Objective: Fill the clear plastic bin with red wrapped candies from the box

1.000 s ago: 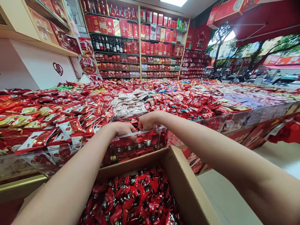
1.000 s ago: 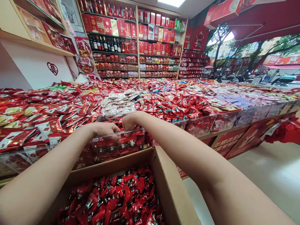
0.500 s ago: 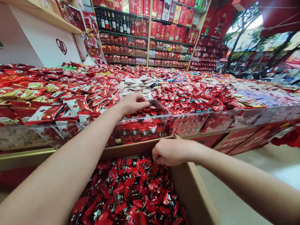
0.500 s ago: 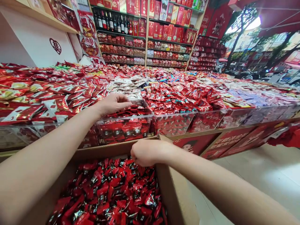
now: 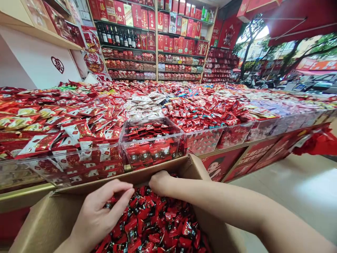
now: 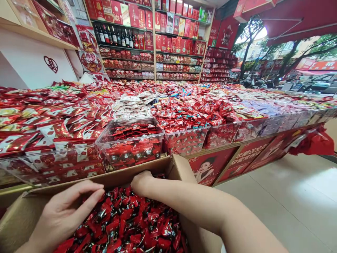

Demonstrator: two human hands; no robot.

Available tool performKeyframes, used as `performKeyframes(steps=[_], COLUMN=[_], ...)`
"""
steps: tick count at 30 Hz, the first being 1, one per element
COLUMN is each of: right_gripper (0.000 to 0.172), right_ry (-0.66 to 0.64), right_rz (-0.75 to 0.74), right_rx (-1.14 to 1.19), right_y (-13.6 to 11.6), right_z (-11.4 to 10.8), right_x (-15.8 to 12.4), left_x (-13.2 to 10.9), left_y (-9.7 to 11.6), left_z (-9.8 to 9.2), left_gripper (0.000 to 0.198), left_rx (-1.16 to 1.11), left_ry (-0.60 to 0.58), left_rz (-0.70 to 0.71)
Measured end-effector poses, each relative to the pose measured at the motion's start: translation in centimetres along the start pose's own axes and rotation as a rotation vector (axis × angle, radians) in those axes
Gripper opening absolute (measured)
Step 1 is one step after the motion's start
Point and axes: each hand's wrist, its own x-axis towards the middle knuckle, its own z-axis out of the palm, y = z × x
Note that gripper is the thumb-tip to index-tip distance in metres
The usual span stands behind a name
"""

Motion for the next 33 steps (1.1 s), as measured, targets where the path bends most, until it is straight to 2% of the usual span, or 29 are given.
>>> performKeyframes(steps=[1, 3, 4, 6, 8, 10, 13, 16, 20, 23, 25, 28, 30, 32, 33], right_gripper=[0.014, 0.004, 0.003, 0.004, 0.003, 0.005, 0.012, 0.023, 0.024, 0.021, 0.017, 0.011, 0.011, 0.011, 0.012], right_ry=[-0.007, -0.015, -0.017, -0.049, -0.094, -0.108, -0.080, -0.013, -0.011, -0.010, 0.060, 0.295, 0.491, 0.686, 0.766], right_rz=[-0.042, -0.147, -0.195, -0.216, -0.162, -0.100, -0.063, -0.075, -0.084, -0.082, -0.115, -0.229, -0.281, -0.286, -0.277], right_rx=[-0.079, -0.174, -0.102, 0.189, 0.511, 0.755, 1.011, 1.152, 1.195, 1.156, 1.019, 0.701, 0.545, 0.429, 0.358], right_y=[-0.4, -1.1, -1.3, -1.5, -1.3, -1.0, -0.8, -0.8, -0.8, -1.1, -1.2, -0.9, -0.3, 0.6, 1.1], right_z=[-1.4, -4.1, -5.3, -7.0, -7.4, -6.9, -5.5, -4.5, -3.9, -3.7, -4.1, -6.4, -9.1, -12.3, -13.9], right_x=[-0.9, -2.8, -3.6, -5.0, -5.8, -6.2, -6.4, -6.5, -6.6, -7.0, -7.5, -8.8, -9.7, -10.1, -10.0], left_x=[-1.2, -2.7, -3.0, -2.9, -2.4, -2.0, -1.8, -2.0, -2.3, -2.6, -2.6, -1.5, 0.4, 3.5, 5.5], left_y=[-0.9, -1.8, -1.8, -1.1, 0.0, 0.9, 1.6, 1.6, 1.3, 1.2, 1.2, 1.8, 2.5, 3.3, 3.6], left_z=[0.3, 1.0, 1.4, 2.0, 2.3, 2.4, 2.4, 2.5, 3.0, 3.3, 2.9, 1.2, -0.4, -1.8, -2.3], left_gripper=[0.016, 0.033, 0.044, 0.061, 0.060, 0.047, 0.034, 0.027, 0.021, 0.021, 0.022, 0.028, 0.028, 0.024, 0.020], left_rx=[0.010, 0.015, -0.026, -0.239, -0.547, -0.754, -0.803, -0.818, -0.855, -0.797, -0.705, -0.506, -0.379, -0.196, -0.083], left_ry=[-0.081, -0.187, -0.238, -0.316, -0.375, -0.398, -0.365, -0.368, -0.381, -0.374, -0.404, -0.404, -0.276, -0.079, -0.025], left_rz=[-0.085, -0.252, -0.335, -0.489, -0.639, -0.769, -0.846, -0.811, -0.806, -0.778, -0.732, -0.568, -0.404, -0.211, -0.116])
